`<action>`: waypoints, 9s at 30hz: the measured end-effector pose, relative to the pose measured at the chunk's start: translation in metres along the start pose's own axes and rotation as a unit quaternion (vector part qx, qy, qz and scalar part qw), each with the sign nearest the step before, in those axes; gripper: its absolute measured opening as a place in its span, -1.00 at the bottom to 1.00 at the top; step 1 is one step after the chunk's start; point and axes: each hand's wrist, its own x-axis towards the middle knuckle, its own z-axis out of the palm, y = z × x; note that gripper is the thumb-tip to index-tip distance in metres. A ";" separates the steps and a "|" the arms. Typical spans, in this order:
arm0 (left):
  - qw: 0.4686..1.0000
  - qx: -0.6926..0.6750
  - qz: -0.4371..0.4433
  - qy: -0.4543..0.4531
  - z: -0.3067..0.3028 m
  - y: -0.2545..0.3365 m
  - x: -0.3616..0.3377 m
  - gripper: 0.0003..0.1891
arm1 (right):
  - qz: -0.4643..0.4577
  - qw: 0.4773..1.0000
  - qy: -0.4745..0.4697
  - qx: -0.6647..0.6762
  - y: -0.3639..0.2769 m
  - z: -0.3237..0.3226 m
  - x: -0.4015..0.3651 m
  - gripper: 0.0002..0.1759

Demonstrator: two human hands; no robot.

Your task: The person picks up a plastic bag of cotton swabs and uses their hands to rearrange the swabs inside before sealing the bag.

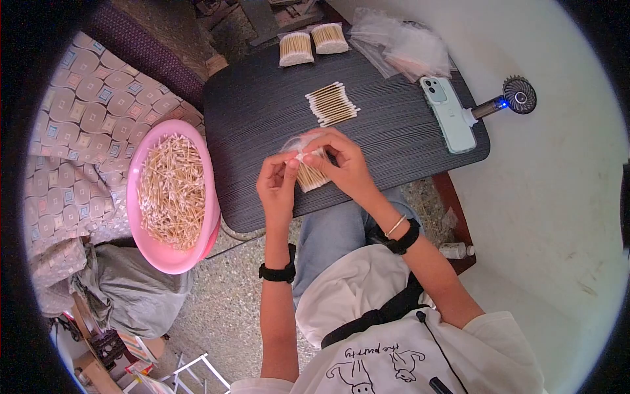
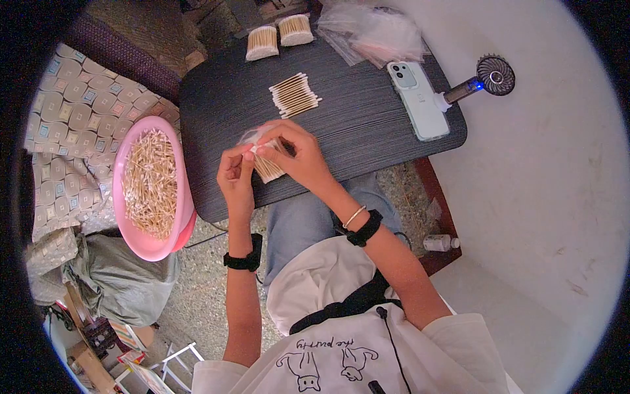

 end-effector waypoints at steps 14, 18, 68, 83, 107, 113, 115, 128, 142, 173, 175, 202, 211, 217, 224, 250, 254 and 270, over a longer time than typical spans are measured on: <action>0.999 -0.010 0.040 -0.017 0.002 0.000 0.002 -0.87 | -0.024 0.997 -0.045 -0.055 -0.007 0.002 0.003 -0.74; 0.998 0.021 0.055 -0.009 0.007 0.003 0.004 -0.90 | 0.008 1.000 -0.015 -0.024 -0.006 0.011 0.002 -0.77; 0.994 0.014 0.013 -0.105 0.003 -0.004 0.004 -0.48 | 0.097 0.993 0.043 0.055 -0.004 0.012 0.006 -0.70; 0.992 -0.092 -0.045 0.077 0.001 -0.006 0.006 -0.58 | 0.144 0.987 0.008 0.066 -0.003 0.016 0.003 -0.69; 0.993 -0.113 -0.027 -0.014 0.000 -0.001 0.003 -0.29 | 0.137 0.982 0.071 0.107 0.004 0.019 0.002 -0.55; 0.996 -0.088 -0.020 -0.018 0.004 0.003 0.003 -0.24 | 0.112 0.990 0.066 0.062 0.005 0.018 0.003 -0.57; 0.996 -0.080 -0.021 -0.015 0.004 0.003 0.003 -0.23 | 0.100 0.993 0.059 0.033 0.003 0.018 0.004 -0.57; 0.990 -0.128 -0.046 -0.026 0.003 0.005 0.004 -0.26 | 0.124 0.985 0.079 0.089 0.006 0.017 0.002 -0.60; 0.993 -0.098 -0.008 -0.060 0.002 0.002 0.003 -0.30 | 0.111 0.986 0.080 0.091 0.002 0.018 0.004 -0.62; 0.954 0.292 0.017 0.073 0.002 0.028 0.010 -0.71 | 0.040 0.997 0.029 -0.059 0.008 0.021 0.001 -0.49; 0.948 0.315 -0.009 0.041 -0.003 0.033 0.016 -0.70 | 0.025 0.996 0.015 -0.086 0.003 0.021 0.003 -0.50; 0.936 0.352 0.008 0.017 -0.011 0.035 0.012 -0.80 | 0.023 0.993 -0.010 -0.115 0.003 0.024 0.001 -0.49; 0.903 0.429 0.009 0.024 -0.004 0.037 0.016 -0.77 | 0.037 0.994 -0.013 -0.103 0.001 0.023 0.000 -0.46; 0.967 0.246 -0.063 -0.028 -0.024 0.036 0.015 -0.70 | 0.044 0.995 -0.001 -0.088 0.005 0.023 0.000 -0.46; 0.982 0.052 -0.162 -0.085 -0.046 0.036 0.014 -0.74 | 0.091 0.994 -0.024 0.057 0.009 0.020 0.003 -0.48; 0.910 0.381 0.158 0.034 -0.007 0.034 -0.005 -0.61 | 0.096 0.984 -0.023 0.147 0.008 0.018 0.004 -0.42; 0.980 0.175 -0.012 0.093 -0.003 0.020 -0.003 -0.64 | 0.096 0.984 -0.036 0.148 0.007 0.016 0.003 -0.43; 0.995 0.057 -0.086 -0.005 -0.013 0.025 0.003 -0.67 | 0.100 0.985 -0.071 0.122 0.005 0.017 0.005 -0.43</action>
